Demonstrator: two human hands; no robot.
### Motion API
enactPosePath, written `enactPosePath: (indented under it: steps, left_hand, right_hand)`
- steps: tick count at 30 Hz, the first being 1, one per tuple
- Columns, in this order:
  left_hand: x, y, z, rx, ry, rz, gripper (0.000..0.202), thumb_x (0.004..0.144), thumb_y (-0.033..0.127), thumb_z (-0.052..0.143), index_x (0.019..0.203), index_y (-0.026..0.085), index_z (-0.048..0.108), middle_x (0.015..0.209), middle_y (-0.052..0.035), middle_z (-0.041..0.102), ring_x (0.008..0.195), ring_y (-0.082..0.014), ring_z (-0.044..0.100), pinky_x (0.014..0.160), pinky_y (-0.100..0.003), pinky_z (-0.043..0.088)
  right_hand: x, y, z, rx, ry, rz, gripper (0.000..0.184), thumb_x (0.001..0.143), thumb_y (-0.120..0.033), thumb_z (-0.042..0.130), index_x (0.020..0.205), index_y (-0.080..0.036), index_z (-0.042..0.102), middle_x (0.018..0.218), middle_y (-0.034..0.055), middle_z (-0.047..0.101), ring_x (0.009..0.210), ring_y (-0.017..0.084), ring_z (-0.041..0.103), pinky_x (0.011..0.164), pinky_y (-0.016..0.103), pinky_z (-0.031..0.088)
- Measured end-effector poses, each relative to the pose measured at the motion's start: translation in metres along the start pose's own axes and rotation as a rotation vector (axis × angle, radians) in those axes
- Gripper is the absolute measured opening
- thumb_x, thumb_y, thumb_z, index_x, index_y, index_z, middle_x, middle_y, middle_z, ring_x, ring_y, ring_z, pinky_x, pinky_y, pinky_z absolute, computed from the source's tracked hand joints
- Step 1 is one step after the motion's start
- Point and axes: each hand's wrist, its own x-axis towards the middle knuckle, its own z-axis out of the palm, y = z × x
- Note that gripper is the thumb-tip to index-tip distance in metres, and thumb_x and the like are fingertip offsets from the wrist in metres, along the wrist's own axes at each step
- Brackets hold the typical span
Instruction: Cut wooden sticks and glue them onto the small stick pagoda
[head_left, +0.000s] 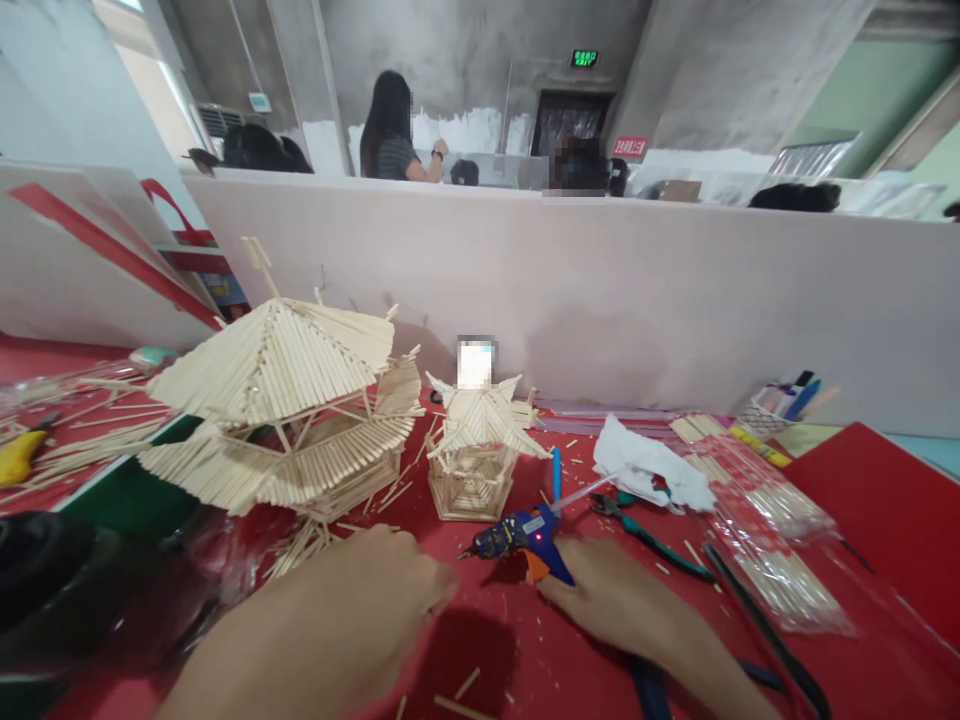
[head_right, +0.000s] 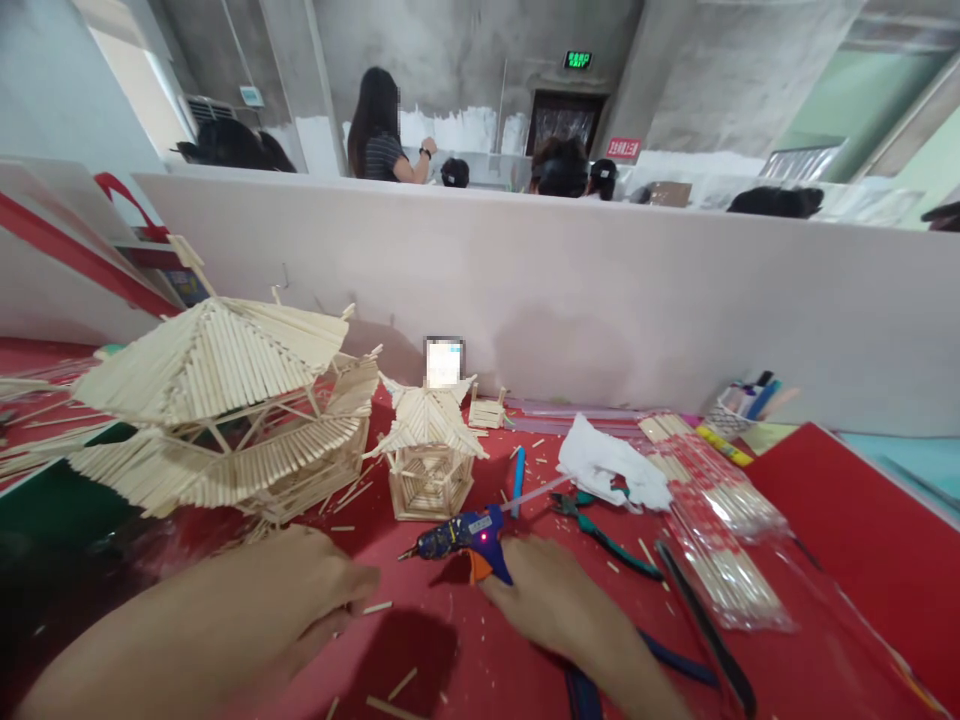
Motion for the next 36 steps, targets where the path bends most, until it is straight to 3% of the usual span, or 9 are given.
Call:
enactPosePath:
  steps: [6,9,12,15,17,21,25,30,36]
  left_hand:
    - [0.008,0.012,-0.008,0.169,0.018,0.146,0.035,0.073,-0.003,0.045,0.086,0.022,0.067,0.07,-0.0008,0.068,0.058,-0.02,0.06,0.054,-0.028,0.04]
    - [0.023,0.019,-0.006,0.104,-0.001,0.145,0.038,0.069,-0.004,0.049,0.092,0.021,0.066,0.069,-0.0013,0.068,0.056,-0.0201,0.061,0.053,-0.027,0.041]
    - [0.04,0.028,0.001,-0.006,0.053,0.136,0.036,0.07,-0.003,0.052,0.095,0.019,0.065,0.076,-0.0035,0.069,0.064,-0.0204,0.064,0.058,-0.028,0.045]
    - [0.055,0.035,0.011,-0.159,0.184,0.14,0.033,0.074,0.0,0.052,0.099,0.019,0.064,0.101,-0.0049,0.069,0.08,-0.0191,0.066,0.064,-0.027,0.048]
    - [0.063,0.037,0.018,-0.249,0.271,0.085,0.028,0.078,0.002,0.051,0.099,0.019,0.063,0.099,-0.0034,0.067,0.079,-0.0176,0.065,0.063,-0.026,0.047]
    - [0.07,0.035,0.029,-0.314,0.394,0.015,0.018,0.084,0.005,0.048,0.09,0.018,0.06,0.091,-0.0017,0.064,0.073,-0.0153,0.061,0.057,-0.025,0.042]
    - [0.072,0.033,0.032,-0.337,0.454,0.003,0.014,0.086,0.007,0.048,0.087,0.017,0.056,0.09,-0.0015,0.062,0.071,-0.0139,0.058,0.055,-0.025,0.038]
    - [0.072,0.034,0.033,-0.376,0.446,-0.022,0.015,0.087,0.006,0.045,0.088,0.018,0.054,0.09,-0.001,0.061,0.073,-0.0139,0.057,0.059,-0.026,0.038]
    - [0.073,0.039,0.029,-0.311,0.307,-0.061,0.019,0.088,0.007,0.042,0.096,0.019,0.053,0.102,-0.0035,0.061,0.083,-0.018,0.06,0.064,-0.028,0.042]
  right_hand:
    - [-0.003,-0.018,0.032,-0.185,-0.064,0.1,0.024,0.09,-0.03,0.051,0.091,-0.018,0.072,0.094,0.0167,0.076,0.091,0.032,0.071,0.073,0.034,0.046]
    - [-0.005,-0.025,0.028,-0.18,-0.054,0.13,0.022,0.087,-0.033,0.059,0.091,-0.015,0.071,0.094,0.0183,0.075,0.091,0.034,0.07,0.073,0.036,0.047]
    - [-0.006,-0.031,0.011,-0.007,0.055,0.046,0.017,0.085,-0.031,0.062,0.095,-0.019,0.067,0.089,0.0109,0.074,0.08,0.027,0.069,0.069,0.032,0.047]
    - [-0.006,-0.032,-0.002,0.286,0.168,-0.131,0.018,0.085,-0.021,0.056,0.101,-0.023,0.064,0.094,0.0049,0.074,0.078,0.02,0.068,0.067,0.028,0.049]
    - [-0.005,-0.029,-0.003,0.478,0.221,-0.19,0.022,0.083,-0.015,0.051,0.098,-0.023,0.065,0.094,0.0035,0.074,0.078,0.018,0.068,0.069,0.027,0.051]
    - [0.0,-0.023,0.004,0.769,0.257,-0.166,0.015,0.082,-0.022,0.06,0.094,-0.022,0.068,0.092,0.0041,0.075,0.082,0.02,0.071,0.076,0.029,0.056]
    - [0.003,-0.021,0.009,0.864,0.357,-0.088,0.019,0.081,-0.039,0.069,0.084,-0.02,0.071,0.083,0.0049,0.074,0.073,0.02,0.072,0.063,0.026,0.058]
    - [0.006,-0.019,0.012,0.937,0.42,-0.131,0.021,0.08,-0.041,0.074,0.082,-0.02,0.071,0.079,0.0031,0.072,0.061,0.015,0.067,0.058,0.023,0.057]
    - [0.01,-0.021,0.019,0.933,0.446,-0.174,0.021,0.082,-0.039,0.072,0.076,-0.02,0.068,0.068,0.001,0.068,0.056,0.014,0.063,0.055,0.021,0.053]
